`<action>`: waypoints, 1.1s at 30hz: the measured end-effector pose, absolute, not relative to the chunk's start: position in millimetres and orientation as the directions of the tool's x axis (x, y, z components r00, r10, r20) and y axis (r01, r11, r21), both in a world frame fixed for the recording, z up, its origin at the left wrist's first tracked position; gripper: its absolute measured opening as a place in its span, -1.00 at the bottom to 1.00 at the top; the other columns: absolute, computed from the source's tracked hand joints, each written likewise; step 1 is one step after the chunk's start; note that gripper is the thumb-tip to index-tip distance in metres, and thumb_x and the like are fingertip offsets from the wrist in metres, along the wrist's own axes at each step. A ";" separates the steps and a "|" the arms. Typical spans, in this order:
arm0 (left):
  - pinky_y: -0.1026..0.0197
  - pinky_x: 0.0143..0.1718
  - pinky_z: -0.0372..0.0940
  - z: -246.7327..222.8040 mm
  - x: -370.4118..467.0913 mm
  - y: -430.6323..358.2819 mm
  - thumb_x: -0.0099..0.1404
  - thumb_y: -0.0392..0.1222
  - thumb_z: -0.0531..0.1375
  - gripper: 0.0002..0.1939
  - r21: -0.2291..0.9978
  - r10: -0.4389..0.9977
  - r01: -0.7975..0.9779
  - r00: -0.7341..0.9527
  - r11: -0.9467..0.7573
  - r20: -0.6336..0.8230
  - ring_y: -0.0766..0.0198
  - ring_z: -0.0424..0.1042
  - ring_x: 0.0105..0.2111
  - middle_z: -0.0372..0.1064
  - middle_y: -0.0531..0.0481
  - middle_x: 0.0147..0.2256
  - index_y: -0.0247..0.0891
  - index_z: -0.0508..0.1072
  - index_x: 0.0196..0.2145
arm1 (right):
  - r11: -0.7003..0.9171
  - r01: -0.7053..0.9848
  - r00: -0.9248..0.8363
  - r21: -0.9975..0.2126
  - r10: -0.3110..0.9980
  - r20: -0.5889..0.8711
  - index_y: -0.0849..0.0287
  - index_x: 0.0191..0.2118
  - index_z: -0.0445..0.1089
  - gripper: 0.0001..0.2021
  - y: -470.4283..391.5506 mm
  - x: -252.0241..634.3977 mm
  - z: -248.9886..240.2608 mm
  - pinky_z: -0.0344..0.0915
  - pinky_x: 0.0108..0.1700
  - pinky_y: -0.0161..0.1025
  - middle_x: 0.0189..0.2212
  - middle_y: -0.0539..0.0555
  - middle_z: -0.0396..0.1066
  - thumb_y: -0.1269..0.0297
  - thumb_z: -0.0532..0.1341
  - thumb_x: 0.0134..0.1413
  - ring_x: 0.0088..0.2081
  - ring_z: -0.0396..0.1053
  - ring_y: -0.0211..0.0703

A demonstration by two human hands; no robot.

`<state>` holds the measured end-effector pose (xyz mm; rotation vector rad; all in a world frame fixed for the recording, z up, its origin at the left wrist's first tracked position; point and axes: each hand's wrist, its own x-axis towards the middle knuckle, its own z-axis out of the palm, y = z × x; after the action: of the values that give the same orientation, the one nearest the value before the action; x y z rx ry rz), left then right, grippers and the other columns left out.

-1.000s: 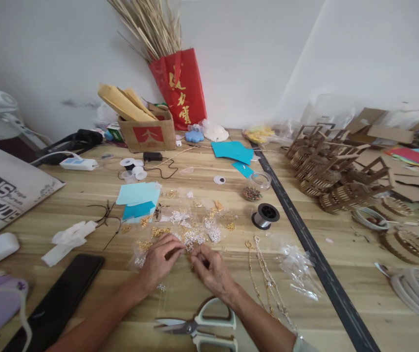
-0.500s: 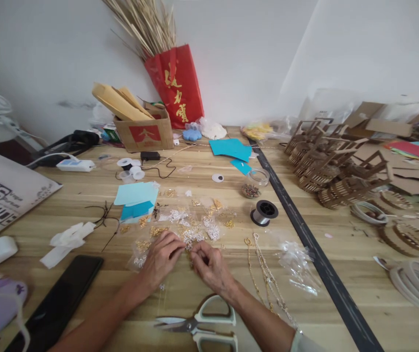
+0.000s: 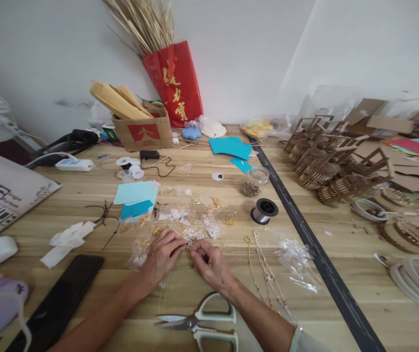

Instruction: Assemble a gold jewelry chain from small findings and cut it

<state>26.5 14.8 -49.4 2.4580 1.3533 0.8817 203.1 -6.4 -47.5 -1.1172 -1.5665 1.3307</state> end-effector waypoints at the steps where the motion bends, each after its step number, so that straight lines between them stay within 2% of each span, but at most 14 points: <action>1: 0.10 -0.20 0.23 -49.5 26.4 14.8 0.30 -0.31 0.16 -0.85 0.434 0.822 0.706 0.403 -0.559 0.402 0.15 0.27 -0.26 0.40 -0.05 -0.37 -0.24 0.54 -0.27 | 0.068 0.139 -0.308 -0.988 0.951 0.022 0.19 -0.41 0.25 -0.72 -6.4 203.1 -47.2 0.03 -0.58 -0.40 -0.70 -0.12 0.19 0.08 0.10 0.21 -0.66 0.09 -0.36; 14: 0.11 -0.22 0.24 -50.7 26.4 16.6 0.29 -0.33 0.16 -0.88 0.426 0.832 0.722 0.406 -0.546 0.379 0.15 0.28 -0.28 0.41 -0.03 -0.40 -0.25 0.48 -0.38 | 0.077 0.161 -0.310 -0.984 0.951 0.024 0.20 -0.40 0.26 -0.75 -6.8 204.1 -45.7 0.02 -0.57 -0.39 -0.69 -0.12 0.19 0.13 0.11 0.21 -0.65 0.09 -0.35; 21: 0.10 -0.21 0.24 -52.5 25.7 16.5 0.26 -0.35 0.18 -0.92 0.417 0.839 0.738 0.388 -0.531 0.382 0.14 0.28 -0.27 0.40 -0.03 -0.38 -0.26 0.47 -0.36 | 0.086 0.170 -0.307 -0.982 0.951 0.030 0.20 -0.39 0.27 -0.77 -6.7 204.6 -47.9 0.02 -0.57 -0.39 -0.69 -0.11 0.21 0.15 0.11 0.21 -0.64 0.10 -0.34; 33: 0.10 -0.20 0.24 -51.1 24.6 17.3 0.28 -0.33 0.16 -0.87 0.421 0.815 0.708 0.409 -0.567 0.411 0.16 0.27 -0.29 0.37 -0.03 -0.40 -0.23 0.53 -0.34 | 0.092 0.176 -0.312 -0.980 0.950 0.034 0.19 -0.40 0.25 -0.80 -6.9 203.8 -46.8 0.01 -0.57 -0.39 -0.69 -0.12 0.20 0.21 0.10 0.21 -0.65 0.10 -0.35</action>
<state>24.6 17.3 -51.1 2.4801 1.3561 0.8794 203.8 -6.9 -46.8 -1.1349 -1.6131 1.2901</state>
